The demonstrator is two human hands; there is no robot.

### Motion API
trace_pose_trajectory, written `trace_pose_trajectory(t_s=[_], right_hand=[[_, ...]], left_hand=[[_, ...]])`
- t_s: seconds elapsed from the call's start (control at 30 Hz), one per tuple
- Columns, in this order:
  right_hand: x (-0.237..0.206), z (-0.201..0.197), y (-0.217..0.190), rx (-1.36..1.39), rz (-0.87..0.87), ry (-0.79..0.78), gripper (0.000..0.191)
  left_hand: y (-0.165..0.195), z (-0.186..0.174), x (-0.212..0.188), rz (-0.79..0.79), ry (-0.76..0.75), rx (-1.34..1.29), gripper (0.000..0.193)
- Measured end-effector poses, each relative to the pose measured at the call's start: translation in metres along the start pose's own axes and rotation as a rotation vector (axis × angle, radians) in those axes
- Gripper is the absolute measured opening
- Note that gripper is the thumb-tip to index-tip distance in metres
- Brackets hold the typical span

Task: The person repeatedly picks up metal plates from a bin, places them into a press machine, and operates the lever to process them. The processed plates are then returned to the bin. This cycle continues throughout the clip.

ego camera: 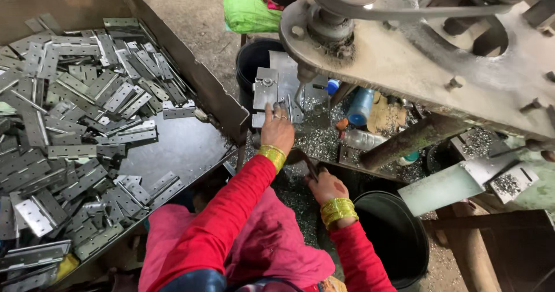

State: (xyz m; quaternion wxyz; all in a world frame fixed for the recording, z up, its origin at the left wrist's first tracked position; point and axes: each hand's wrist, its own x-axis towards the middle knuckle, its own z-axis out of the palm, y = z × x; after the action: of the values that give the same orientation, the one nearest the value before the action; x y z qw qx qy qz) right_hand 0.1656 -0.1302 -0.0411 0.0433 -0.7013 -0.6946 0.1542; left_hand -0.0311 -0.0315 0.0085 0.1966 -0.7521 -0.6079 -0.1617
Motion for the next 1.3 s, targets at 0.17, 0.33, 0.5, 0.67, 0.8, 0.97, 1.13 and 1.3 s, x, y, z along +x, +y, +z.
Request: trace_pose_trajectory(t_s=[0.17, 0.33, 0.5, 0.67, 0.8, 0.97, 1.13, 1.3], right_hand=[[-0.005, 0.062, 0.033, -0.027, 0.001, 0.024, 0.043], [-0.018, 0.126, 0.063, -0.472, -0.44, 0.131, 0.029], [0.005, 0.089, 0.054, -0.057, -0.081, 0.028, 0.033], [-0.011, 0.064, 0.022, 0.149, 0.152, -0.022, 0.044], [-0.026, 0.068, 0.019, 0.159, 0.08, 0.081, 0.043], [0.0, 0.079, 0.041, 0.159, 0.086, 0.056, 0.049], [-0.012, 0.111, 0.042, 0.298, 0.11, 0.08, 0.044], [-0.002, 0.08, 0.037, 0.148, 0.122, -0.013, 0.052]], left_hand=[[0.003, -0.009, 0.001, 0.152, -0.327, 0.163, 0.035], [0.001, -0.023, 0.0, 0.109, -0.179, 0.17, 0.035], [0.003, -0.019, -0.004, 0.126, -0.227, 0.123, 0.033], [0.006, -0.009, -0.005, 0.162, -0.361, 0.038, 0.034], [0.002, -0.008, -0.008, 0.112, -0.183, 0.096, 0.032], [0.003, -0.005, -0.002, 0.127, -0.26, 0.051, 0.033], [0.0, -0.003, -0.003, 0.122, -0.242, -0.006, 0.032], [-0.008, -0.004, 0.003, 0.092, -0.128, 0.048, 0.033]])
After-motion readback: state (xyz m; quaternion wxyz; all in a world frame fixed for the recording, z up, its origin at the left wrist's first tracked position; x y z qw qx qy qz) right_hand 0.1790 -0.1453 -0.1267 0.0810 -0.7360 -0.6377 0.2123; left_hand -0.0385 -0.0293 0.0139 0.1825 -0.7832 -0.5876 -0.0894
